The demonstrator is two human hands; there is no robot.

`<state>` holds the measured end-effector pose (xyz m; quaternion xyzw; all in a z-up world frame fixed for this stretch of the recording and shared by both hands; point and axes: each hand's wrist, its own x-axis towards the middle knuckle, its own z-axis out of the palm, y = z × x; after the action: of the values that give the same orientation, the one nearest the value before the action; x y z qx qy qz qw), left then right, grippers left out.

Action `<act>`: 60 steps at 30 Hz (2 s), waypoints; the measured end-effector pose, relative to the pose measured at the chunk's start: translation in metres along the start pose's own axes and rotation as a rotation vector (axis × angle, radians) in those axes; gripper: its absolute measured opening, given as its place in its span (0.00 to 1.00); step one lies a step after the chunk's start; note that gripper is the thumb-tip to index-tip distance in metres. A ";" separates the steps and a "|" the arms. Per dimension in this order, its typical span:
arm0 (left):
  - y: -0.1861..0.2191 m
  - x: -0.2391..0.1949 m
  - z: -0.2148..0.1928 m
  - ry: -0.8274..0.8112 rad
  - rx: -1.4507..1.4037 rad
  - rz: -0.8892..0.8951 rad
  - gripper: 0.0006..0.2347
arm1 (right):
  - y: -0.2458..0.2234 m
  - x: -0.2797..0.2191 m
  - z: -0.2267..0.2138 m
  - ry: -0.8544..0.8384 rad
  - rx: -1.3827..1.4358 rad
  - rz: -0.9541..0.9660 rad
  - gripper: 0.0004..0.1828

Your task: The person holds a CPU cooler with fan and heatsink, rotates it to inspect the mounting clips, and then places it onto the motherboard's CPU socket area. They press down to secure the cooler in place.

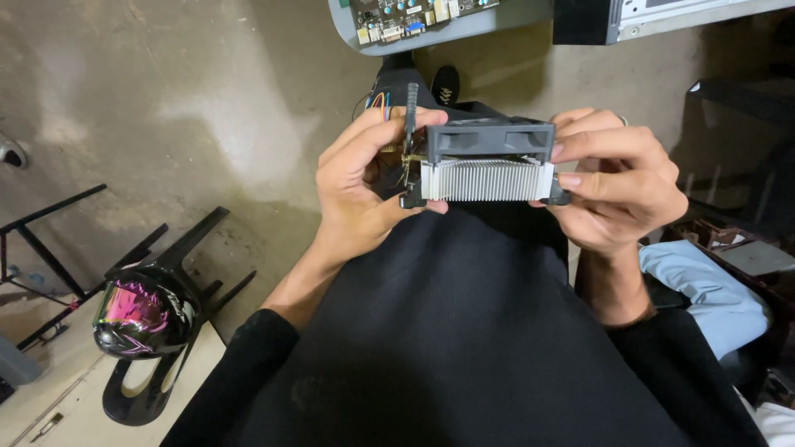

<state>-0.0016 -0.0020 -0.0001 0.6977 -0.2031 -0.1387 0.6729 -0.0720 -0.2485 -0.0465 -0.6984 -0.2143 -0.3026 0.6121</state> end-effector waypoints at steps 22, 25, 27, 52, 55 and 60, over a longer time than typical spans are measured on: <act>-0.022 -0.007 0.004 0.076 0.014 0.299 0.11 | -0.014 0.024 0.046 0.338 -0.439 -0.289 0.04; -0.025 -0.009 0.007 0.131 0.046 0.333 0.11 | -0.017 0.020 0.034 0.304 -0.392 -0.276 0.00; -0.023 -0.010 0.006 0.140 0.038 0.327 0.12 | -0.015 0.002 0.009 0.020 -0.192 -0.168 0.17; -0.012 -0.006 -0.003 0.093 0.098 0.170 0.23 | -0.024 -0.006 0.018 0.058 -0.326 0.075 0.11; -0.012 -0.008 -0.006 0.094 0.137 0.151 0.26 | -0.026 -0.005 0.022 0.028 -0.310 0.087 0.11; -0.013 -0.004 -0.007 0.076 0.099 0.103 0.26 | -0.016 -0.003 0.030 0.069 -0.292 0.132 0.12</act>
<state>-0.0011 0.0060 -0.0132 0.7236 -0.2195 -0.0671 0.6509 -0.0800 -0.2166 -0.0386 -0.7817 -0.1005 -0.3133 0.5298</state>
